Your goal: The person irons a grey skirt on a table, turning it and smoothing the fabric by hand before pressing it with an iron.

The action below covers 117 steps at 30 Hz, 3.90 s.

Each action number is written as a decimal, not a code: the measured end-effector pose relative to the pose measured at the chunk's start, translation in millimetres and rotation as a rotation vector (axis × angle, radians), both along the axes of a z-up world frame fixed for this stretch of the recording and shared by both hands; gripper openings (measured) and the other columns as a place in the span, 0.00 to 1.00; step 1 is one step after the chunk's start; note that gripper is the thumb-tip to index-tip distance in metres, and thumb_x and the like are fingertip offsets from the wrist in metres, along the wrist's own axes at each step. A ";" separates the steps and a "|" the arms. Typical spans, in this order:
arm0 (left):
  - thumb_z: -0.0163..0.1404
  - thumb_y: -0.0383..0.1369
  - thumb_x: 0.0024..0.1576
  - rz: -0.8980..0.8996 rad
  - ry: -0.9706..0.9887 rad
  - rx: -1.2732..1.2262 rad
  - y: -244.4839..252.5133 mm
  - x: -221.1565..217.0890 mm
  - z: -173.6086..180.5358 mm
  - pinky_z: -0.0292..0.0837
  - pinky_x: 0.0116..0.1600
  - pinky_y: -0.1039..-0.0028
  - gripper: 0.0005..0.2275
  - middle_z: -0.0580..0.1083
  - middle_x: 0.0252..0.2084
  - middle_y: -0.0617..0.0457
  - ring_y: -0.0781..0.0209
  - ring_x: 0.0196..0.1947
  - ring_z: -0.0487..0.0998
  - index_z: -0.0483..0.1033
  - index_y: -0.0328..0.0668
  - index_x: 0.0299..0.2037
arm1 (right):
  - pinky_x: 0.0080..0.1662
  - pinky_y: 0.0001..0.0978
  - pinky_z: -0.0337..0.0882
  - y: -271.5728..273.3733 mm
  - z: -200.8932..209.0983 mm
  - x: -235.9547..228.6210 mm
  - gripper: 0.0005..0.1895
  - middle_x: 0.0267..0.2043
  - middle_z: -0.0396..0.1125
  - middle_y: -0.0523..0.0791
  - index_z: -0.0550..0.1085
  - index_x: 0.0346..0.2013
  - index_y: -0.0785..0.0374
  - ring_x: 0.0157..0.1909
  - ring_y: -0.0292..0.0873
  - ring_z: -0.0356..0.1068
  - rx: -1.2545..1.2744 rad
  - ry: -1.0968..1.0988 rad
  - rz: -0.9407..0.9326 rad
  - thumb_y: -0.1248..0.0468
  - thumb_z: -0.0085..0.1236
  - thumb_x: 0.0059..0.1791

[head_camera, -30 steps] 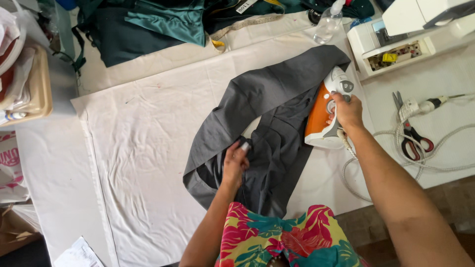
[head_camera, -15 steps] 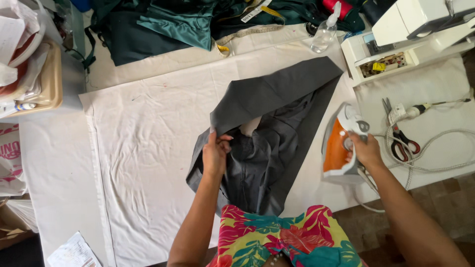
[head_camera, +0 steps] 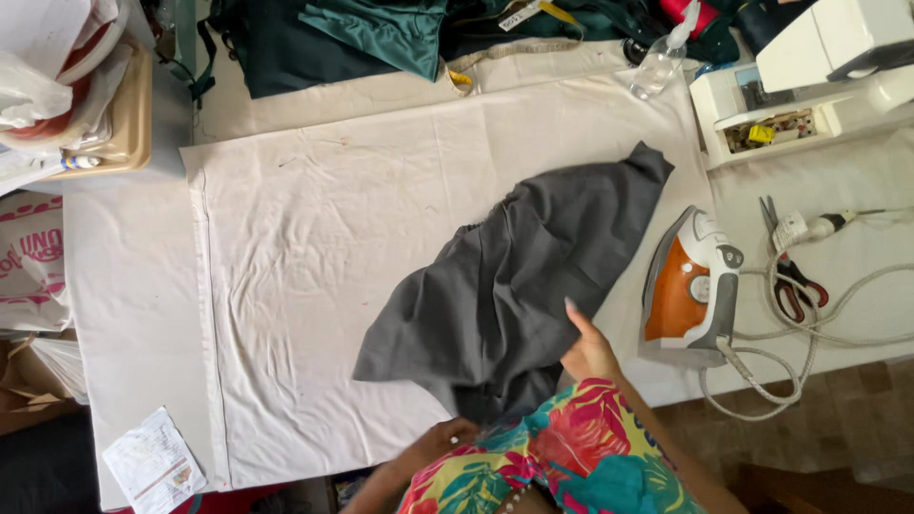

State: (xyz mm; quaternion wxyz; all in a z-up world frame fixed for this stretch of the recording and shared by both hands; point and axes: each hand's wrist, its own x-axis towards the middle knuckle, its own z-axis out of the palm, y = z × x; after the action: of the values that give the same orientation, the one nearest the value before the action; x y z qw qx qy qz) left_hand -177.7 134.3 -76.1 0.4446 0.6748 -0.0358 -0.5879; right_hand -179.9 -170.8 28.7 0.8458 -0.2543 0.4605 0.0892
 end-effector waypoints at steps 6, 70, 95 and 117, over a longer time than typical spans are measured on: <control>0.58 0.35 0.59 -0.137 0.242 -0.741 -30.3 170.9 -14.6 0.77 0.54 0.64 0.24 0.75 0.54 0.46 0.52 0.50 0.79 0.66 0.40 0.64 | 0.66 0.36 0.64 -12.4 -50.6 -52.9 0.30 0.66 0.65 0.49 0.67 0.66 0.64 0.65 0.46 0.65 -0.233 0.057 -0.388 0.67 0.55 0.47; 0.65 0.20 0.50 0.845 -0.318 -0.042 98.6 106.1 -20.7 0.80 0.49 0.70 0.17 0.81 0.38 0.44 0.58 0.40 0.83 0.78 0.32 0.49 | 0.43 0.30 0.75 -59.7 -161.2 -6.5 0.23 0.41 0.72 0.47 0.79 0.54 0.60 0.39 0.37 0.70 -0.893 -0.263 0.903 0.73 0.66 0.44; 0.66 0.19 0.47 1.076 -0.261 -0.199 113.8 98.8 -53.6 0.77 0.55 0.76 0.13 0.82 0.35 0.52 0.69 0.36 0.83 0.81 0.36 0.42 | 0.50 0.33 0.74 -52.7 -104.8 35.0 0.19 0.38 0.71 0.50 0.81 0.53 0.60 0.42 0.43 0.69 -1.165 -0.460 1.021 0.69 0.69 0.47; 0.66 0.22 0.50 0.950 -0.315 -0.067 123.3 100.1 -57.7 0.78 0.53 0.72 0.13 0.82 0.34 0.46 0.63 0.40 0.83 0.80 0.33 0.44 | 0.40 0.36 0.76 -53.8 -148.0 45.8 0.09 0.36 0.74 0.51 0.83 0.41 0.60 0.38 0.48 0.74 -1.245 -0.237 1.141 0.59 0.68 0.49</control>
State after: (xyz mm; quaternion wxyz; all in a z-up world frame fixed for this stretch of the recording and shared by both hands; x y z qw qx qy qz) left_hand -77.6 257.5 -133.8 0.6738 0.6825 0.1898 -0.2100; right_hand -134.2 -224.6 -119.3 0.4200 -0.8736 0.1353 0.2051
